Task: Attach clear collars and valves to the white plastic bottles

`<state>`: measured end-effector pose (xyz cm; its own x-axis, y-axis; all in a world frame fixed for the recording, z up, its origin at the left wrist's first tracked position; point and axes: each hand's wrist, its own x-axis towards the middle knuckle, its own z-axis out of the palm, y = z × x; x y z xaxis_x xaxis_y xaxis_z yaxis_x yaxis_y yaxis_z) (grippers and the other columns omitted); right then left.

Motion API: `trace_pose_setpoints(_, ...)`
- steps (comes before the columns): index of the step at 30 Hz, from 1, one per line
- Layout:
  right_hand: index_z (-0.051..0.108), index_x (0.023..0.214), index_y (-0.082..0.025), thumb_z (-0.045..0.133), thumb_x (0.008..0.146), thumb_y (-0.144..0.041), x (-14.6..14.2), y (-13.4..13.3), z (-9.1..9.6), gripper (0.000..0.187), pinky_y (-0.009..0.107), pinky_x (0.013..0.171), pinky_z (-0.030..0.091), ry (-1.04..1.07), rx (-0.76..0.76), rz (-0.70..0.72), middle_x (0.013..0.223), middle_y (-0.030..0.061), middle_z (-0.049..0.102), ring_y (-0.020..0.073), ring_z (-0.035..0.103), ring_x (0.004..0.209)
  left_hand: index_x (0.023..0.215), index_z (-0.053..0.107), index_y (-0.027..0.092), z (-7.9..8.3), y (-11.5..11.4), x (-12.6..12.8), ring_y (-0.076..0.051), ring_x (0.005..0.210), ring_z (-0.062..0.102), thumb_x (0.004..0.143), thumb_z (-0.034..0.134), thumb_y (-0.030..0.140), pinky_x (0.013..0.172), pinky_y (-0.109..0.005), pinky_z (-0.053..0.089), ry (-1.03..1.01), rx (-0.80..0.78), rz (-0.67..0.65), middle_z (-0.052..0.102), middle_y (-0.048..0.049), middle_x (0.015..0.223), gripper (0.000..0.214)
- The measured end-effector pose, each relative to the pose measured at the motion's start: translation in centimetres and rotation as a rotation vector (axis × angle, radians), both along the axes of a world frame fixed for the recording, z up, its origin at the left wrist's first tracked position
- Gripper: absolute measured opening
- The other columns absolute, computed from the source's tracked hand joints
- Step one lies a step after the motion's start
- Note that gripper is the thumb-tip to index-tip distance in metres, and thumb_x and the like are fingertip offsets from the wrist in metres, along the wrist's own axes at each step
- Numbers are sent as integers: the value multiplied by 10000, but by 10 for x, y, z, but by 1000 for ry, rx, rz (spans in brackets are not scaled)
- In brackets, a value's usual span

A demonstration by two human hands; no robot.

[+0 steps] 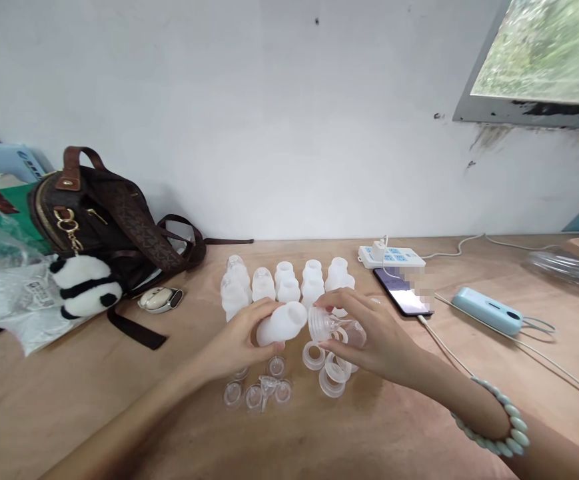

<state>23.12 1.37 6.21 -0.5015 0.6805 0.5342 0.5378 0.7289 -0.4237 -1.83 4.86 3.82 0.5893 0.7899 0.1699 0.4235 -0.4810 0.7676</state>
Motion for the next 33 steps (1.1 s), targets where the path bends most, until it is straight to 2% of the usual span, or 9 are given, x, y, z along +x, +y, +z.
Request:
trace_pose_setpoints(3,521,1212,-219,608,898,-216,1,1,0,326,352,764,578,1,30,17,1107,85,655,210,640,977,1259,625,215,2,-3,-3,-295,1212,515,804,698,311,1045,-429,395,-123,-132,-53,612,-92,1287,471)
trace_pose_setpoints(5,530,1219,-215,573,920,-199,2,2,1,302,353,784,587,8,59,44,1129,93,650,206,649,990,1278,627,208,1,-3,-3,-291,1190,537,800,706,349,1009,-414,426,-215,-263,-90,633,-89,1275,504)
trace_pose_setpoints(9,550,1197,-217,539,937,-166,3,4,3,266,361,826,592,4,77,75,1153,99,648,209,646,1053,1230,674,198,-4,2,-2,-219,923,628,788,711,429,769,-294,507,-353,-450,-110,718,-61,1058,500)
trace_pose_setpoints(13,558,1196,-214,529,942,-133,4,3,3,268,349,847,586,-10,93,111,1177,98,647,205,626,1102,1193,695,152,-8,2,-4,-134,613,585,758,706,557,523,-207,456,-434,-650,-83,711,-55,809,594)
trace_pose_setpoints(17,563,1190,-218,649,893,-214,7,5,2,309,318,753,596,21,-2,43,1077,68,687,186,668,926,1190,692,152,-7,0,-4,-127,625,595,736,750,527,535,-198,475,-442,-623,-72,705,-54,836,591)
trace_pose_setpoints(19,569,1189,-226,661,888,-221,8,7,0,314,303,753,596,48,-17,57,1096,64,687,182,672,941,1177,693,137,-6,-1,-3,-128,620,593,734,750,529,523,-196,479,-459,-639,-68,704,-58,825,594)
trace_pose_setpoints(22,569,1209,-232,632,906,-184,7,9,-2,313,312,858,582,87,36,135,1169,70,672,189,643,1090,1127,697,81,-5,-3,-1,-122,559,572,753,713,555,477,-194,468,-502,-753,-87,693,-71,738,605)
trace_pose_setpoints(25,560,1229,-232,617,914,-158,6,9,-2,329,333,905,570,101,73,179,1189,77,665,189,631,1127,1047,699,52,-7,-5,1,-115,527,561,770,694,551,452,-187,450,-549,-842,-139,678,-77,693,571)
trace_pose_setpoints(33,547,1220,-215,499,927,-22,7,8,-2,354,341,865,571,97,224,263,1241,99,632,187,606,1142,1040,626,68,-22,-3,-2,-108,445,534,843,584,556,377,-176,345,-654,-1148,-210,678,-84,650,528)
